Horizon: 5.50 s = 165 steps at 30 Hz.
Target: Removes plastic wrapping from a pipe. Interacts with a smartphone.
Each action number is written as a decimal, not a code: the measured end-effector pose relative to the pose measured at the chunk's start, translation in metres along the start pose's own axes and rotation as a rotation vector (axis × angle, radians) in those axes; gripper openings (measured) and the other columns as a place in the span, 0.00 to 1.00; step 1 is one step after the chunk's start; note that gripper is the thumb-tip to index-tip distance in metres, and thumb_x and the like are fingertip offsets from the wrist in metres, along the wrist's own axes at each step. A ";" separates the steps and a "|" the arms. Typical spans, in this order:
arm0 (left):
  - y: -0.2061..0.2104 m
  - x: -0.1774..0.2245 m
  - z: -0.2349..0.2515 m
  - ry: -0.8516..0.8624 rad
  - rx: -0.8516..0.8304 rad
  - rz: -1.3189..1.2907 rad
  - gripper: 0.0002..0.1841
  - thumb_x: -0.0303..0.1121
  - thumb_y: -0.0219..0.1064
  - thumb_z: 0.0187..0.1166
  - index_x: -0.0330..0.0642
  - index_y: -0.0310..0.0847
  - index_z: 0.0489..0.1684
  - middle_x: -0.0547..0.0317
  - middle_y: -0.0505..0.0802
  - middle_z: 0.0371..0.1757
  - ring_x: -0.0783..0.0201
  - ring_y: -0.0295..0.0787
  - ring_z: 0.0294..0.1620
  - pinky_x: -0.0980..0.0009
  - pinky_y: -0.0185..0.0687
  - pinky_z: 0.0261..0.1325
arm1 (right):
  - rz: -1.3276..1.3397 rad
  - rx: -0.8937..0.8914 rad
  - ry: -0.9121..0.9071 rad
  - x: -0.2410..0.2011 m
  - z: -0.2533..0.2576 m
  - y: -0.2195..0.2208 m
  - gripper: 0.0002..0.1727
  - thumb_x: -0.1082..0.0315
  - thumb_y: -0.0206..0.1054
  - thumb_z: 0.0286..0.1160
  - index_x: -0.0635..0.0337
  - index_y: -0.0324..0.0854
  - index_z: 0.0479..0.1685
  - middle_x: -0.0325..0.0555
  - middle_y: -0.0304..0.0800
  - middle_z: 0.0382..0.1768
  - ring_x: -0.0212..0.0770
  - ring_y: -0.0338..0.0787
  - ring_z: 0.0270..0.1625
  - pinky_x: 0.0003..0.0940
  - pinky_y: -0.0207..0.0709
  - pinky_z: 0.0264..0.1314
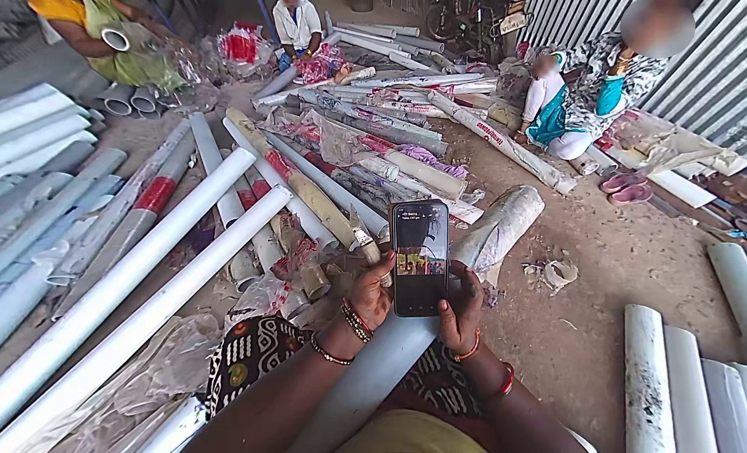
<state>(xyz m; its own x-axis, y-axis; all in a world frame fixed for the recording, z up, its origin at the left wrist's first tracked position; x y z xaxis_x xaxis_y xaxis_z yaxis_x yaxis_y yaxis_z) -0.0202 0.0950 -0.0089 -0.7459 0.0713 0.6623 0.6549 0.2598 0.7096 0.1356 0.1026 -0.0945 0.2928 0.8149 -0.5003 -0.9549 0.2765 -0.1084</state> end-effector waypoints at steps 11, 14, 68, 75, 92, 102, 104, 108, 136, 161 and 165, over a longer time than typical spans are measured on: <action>0.000 0.002 0.000 -0.009 -0.006 0.008 0.09 0.22 0.48 0.90 0.41 0.76 0.48 0.57 0.96 0.38 0.65 0.97 0.39 0.68 0.94 0.46 | -0.123 -0.043 0.005 -0.019 0.016 -0.001 0.21 0.47 0.50 0.89 0.47 0.71 0.69 0.50 0.67 0.78 0.33 0.64 0.87 0.30 0.58 0.87; 0.000 0.002 0.001 -0.018 -0.004 0.015 0.09 0.22 0.48 0.89 0.41 0.76 0.49 0.56 0.96 0.38 0.65 0.96 0.40 0.67 0.94 0.47 | -0.173 -0.055 -0.001 -0.026 0.024 -0.004 0.16 0.50 0.52 0.86 0.47 0.78 0.56 0.57 0.67 0.77 0.40 0.61 0.87 0.35 0.53 0.89; 0.002 0.002 0.000 -0.015 0.011 0.025 0.09 0.19 0.51 0.88 0.41 0.77 0.46 0.59 0.94 0.36 0.68 0.94 0.36 0.71 0.92 0.43 | -0.195 -0.165 0.267 -0.040 0.072 -0.030 0.32 0.53 0.59 0.80 0.75 0.78 0.71 0.84 0.63 0.81 0.68 0.65 0.85 0.58 0.58 0.82; 0.001 0.001 0.000 -0.016 0.010 0.016 0.09 0.20 0.50 0.88 0.41 0.77 0.47 0.58 0.94 0.36 0.67 0.95 0.37 0.70 0.93 0.44 | -0.099 -0.189 0.312 -0.032 0.065 -0.031 0.31 0.58 0.67 0.71 0.76 0.80 0.68 0.83 0.65 0.79 0.60 0.69 0.84 0.43 0.64 0.83; 0.003 0.002 -0.002 -0.001 -0.019 0.040 0.10 0.20 0.49 0.88 0.41 0.77 0.47 0.59 0.95 0.36 0.68 0.95 0.37 0.71 0.93 0.45 | -0.436 -0.490 0.056 -0.035 0.064 -0.037 0.49 0.32 0.68 0.58 0.54 0.75 0.81 0.88 0.58 0.82 0.91 0.52 0.84 0.93 0.41 0.71; 0.002 0.002 -0.001 0.001 0.001 0.037 0.10 0.19 0.50 0.88 0.41 0.77 0.47 0.59 0.94 0.36 0.68 0.95 0.37 0.71 0.92 0.44 | -0.435 -0.508 0.071 -0.035 0.064 -0.033 0.50 0.32 0.70 0.56 0.55 0.77 0.80 0.87 0.59 0.82 0.90 0.53 0.85 0.94 0.39 0.69; 0.002 0.001 0.000 -0.001 0.005 0.030 0.10 0.19 0.51 0.88 0.40 0.78 0.47 0.58 0.95 0.36 0.67 0.95 0.37 0.71 0.93 0.44 | -0.444 -0.514 0.070 -0.036 0.064 -0.033 0.50 0.31 0.69 0.55 0.54 0.77 0.80 0.87 0.59 0.82 0.91 0.53 0.85 0.95 0.40 0.69; 0.001 0.001 0.001 -0.007 0.007 0.033 0.10 0.19 0.51 0.88 0.40 0.78 0.48 0.58 0.95 0.36 0.67 0.95 0.38 0.70 0.93 0.44 | -0.444 -0.522 0.070 -0.037 0.065 -0.032 0.52 0.31 0.70 0.54 0.55 0.74 0.82 0.88 0.58 0.82 0.91 0.52 0.85 0.95 0.39 0.70; 0.001 0.000 -0.002 -0.019 -0.046 0.034 0.10 0.20 0.49 0.88 0.40 0.77 0.49 0.58 0.95 0.38 0.66 0.96 0.40 0.70 0.93 0.47 | -0.497 -0.490 0.085 -0.041 0.067 -0.031 0.45 0.47 0.74 0.50 0.54 0.78 0.79 0.87 0.59 0.81 0.93 0.51 0.84 0.96 0.38 0.67; 0.004 0.001 -0.003 -0.001 0.007 0.033 0.10 0.19 0.51 0.87 0.41 0.77 0.47 0.60 0.95 0.36 0.68 0.95 0.37 0.71 0.93 0.44 | -0.428 -0.449 0.064 -0.036 0.063 -0.029 0.33 0.50 0.70 0.59 0.48 0.85 0.70 0.83 0.63 0.81 0.90 0.52 0.85 0.95 0.38 0.67; 0.003 0.002 -0.003 -0.006 -0.018 0.034 0.10 0.19 0.50 0.88 0.42 0.77 0.44 0.60 0.94 0.32 0.70 0.93 0.31 0.74 0.91 0.38 | -0.280 -0.152 -0.064 -0.036 0.062 -0.031 0.11 0.60 0.58 0.81 0.42 0.86 0.34 0.52 0.85 0.71 0.51 0.64 0.90 0.66 0.38 0.88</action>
<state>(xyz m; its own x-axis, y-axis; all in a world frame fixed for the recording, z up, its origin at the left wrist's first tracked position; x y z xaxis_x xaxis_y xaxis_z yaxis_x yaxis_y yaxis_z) -0.0190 0.0934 -0.0049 -0.7235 0.0853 0.6851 0.6823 0.2397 0.6907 0.1578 0.0963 -0.0201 0.5429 0.7498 -0.3784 -0.8320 0.4188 -0.3638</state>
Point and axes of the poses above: each hand's wrist, its own z-axis towards the middle knuckle, its own y-axis out of the palm, x = y × z, the point moved 1 cm from there along z, towards the middle knuckle
